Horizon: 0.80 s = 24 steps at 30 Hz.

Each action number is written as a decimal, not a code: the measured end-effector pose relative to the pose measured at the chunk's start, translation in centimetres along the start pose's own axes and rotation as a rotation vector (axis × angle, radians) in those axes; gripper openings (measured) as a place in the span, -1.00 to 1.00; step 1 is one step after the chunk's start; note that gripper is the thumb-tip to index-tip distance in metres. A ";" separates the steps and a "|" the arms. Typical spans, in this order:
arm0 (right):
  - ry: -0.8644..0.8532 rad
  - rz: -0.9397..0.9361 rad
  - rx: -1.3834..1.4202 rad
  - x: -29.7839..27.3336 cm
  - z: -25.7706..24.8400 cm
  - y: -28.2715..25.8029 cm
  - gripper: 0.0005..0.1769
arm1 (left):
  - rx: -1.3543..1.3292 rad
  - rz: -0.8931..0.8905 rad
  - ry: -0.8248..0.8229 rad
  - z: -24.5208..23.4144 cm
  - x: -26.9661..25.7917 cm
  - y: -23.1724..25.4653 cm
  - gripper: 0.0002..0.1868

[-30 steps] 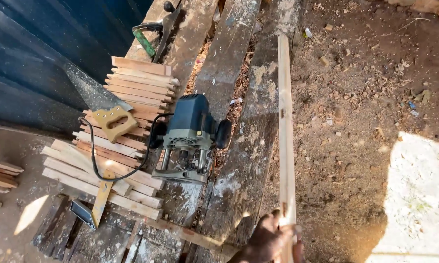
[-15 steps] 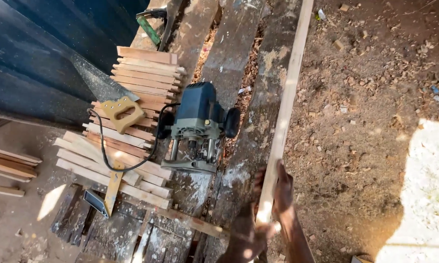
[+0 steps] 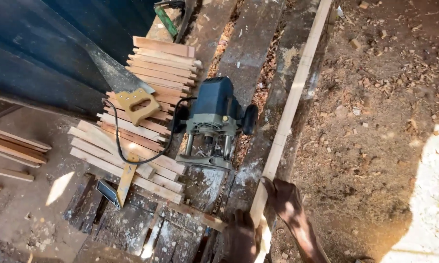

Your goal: Using a power router to cut a groove along the edge of a wooden plank on a workbench.

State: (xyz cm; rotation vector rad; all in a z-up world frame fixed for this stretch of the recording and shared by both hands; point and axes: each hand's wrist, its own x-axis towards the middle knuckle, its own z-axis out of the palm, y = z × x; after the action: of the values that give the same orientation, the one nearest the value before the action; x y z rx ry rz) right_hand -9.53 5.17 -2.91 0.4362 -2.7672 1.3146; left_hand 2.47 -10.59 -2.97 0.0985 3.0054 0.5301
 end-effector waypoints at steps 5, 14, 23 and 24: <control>-0.016 -0.066 0.032 0.8 -2.4 0.0 -0.66 | -0.001 -0.085 -0.271 -5.7 1.4 -0.9 -0.31; 0.073 0.477 0.391 12.0 -9.4 -3.6 -0.56 | -0.047 -0.313 0.510 -27.0 11.2 -13.4 -0.39; -0.207 0.714 0.453 23.1 -5.2 -11.8 -0.32 | -0.158 -0.455 -0.188 -18.6 18.7 -18.4 -0.49; -0.226 0.720 0.403 23.4 -4.8 -12.3 -0.38 | -0.261 -0.551 -0.143 -18.2 18.0 -18.3 -0.40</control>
State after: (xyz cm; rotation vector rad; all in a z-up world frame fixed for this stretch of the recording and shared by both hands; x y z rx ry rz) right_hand -29.04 -3.93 13.23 -0.5006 -2.9519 2.0902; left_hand -18.05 -32.51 6.39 -0.6537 2.6222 0.7904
